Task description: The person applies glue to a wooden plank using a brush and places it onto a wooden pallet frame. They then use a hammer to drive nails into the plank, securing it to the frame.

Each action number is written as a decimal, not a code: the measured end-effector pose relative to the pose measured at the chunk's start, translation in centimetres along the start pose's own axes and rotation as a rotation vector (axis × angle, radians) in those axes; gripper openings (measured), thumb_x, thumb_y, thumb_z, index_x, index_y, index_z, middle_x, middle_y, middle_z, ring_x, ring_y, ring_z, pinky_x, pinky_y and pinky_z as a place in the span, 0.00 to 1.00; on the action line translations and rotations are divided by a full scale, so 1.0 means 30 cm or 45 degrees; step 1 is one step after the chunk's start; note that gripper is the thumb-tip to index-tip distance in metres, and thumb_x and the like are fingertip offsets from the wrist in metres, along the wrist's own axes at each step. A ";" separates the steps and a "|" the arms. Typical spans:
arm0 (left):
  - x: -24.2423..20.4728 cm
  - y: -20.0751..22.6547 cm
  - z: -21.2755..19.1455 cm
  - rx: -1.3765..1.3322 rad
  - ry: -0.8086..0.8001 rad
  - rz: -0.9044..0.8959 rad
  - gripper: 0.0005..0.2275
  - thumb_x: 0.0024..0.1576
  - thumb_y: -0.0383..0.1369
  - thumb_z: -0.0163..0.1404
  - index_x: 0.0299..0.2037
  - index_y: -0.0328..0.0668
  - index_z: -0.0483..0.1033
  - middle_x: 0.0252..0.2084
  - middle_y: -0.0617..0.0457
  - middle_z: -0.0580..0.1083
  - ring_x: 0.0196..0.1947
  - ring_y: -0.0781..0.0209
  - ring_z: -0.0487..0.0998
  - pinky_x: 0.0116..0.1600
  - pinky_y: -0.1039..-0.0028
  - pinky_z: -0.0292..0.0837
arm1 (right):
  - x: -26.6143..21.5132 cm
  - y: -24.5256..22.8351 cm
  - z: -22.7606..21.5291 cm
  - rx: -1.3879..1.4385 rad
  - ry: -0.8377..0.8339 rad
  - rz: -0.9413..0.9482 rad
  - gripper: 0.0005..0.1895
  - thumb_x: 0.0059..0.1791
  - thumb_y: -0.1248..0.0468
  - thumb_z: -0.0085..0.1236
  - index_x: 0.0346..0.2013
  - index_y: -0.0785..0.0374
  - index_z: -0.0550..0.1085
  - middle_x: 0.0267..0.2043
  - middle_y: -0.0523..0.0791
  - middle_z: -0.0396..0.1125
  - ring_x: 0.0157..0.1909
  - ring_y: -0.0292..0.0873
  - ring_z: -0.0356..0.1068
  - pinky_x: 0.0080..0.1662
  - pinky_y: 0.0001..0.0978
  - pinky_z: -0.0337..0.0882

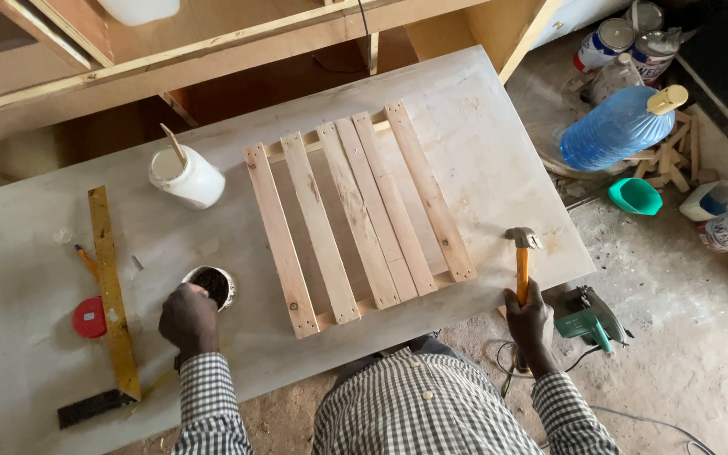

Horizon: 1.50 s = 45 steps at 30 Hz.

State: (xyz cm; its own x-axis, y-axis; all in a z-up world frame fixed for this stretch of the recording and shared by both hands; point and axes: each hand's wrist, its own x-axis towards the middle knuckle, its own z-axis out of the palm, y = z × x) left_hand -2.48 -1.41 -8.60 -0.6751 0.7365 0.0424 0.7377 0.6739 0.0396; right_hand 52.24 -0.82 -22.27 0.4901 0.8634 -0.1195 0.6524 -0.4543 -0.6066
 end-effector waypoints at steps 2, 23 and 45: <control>-0.018 -0.003 -0.035 -0.004 0.036 -0.017 0.02 0.47 0.30 0.50 0.27 0.51 0.75 0.22 0.55 0.73 0.28 0.53 0.77 0.34 0.67 0.71 | -0.005 -0.013 -0.007 0.028 0.021 -0.007 0.18 0.41 0.55 0.54 0.44 0.51 0.68 0.22 0.52 0.65 0.30 0.56 0.68 0.31 0.47 0.65; -0.259 0.284 -0.226 -2.445 -0.780 -0.303 0.08 0.49 0.25 0.42 0.37 0.40 0.70 0.30 0.46 0.73 0.32 0.54 0.77 0.34 0.75 0.74 | -0.046 -0.131 -0.100 0.021 -0.068 0.078 0.19 0.42 0.53 0.54 0.46 0.50 0.67 0.27 0.53 0.66 0.35 0.56 0.68 0.34 0.49 0.65; -0.497 0.740 -0.065 -1.883 -0.761 0.490 0.07 0.50 0.23 0.41 0.35 0.36 0.71 0.25 0.50 0.73 0.27 0.63 0.76 0.32 0.79 0.72 | -0.367 -0.437 -0.450 0.963 -0.300 0.206 0.06 0.41 0.69 0.51 0.27 0.72 0.66 0.13 0.49 0.53 0.08 0.40 0.54 0.10 0.29 0.55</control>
State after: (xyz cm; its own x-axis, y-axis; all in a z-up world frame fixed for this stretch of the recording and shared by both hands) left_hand 23.98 2.45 -6.42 -0.1079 0.9910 -0.0795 -0.0269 0.0770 0.9967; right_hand 46.09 -7.32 -2.40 0.3554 0.8616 -0.3624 -0.0252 -0.3787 -0.9252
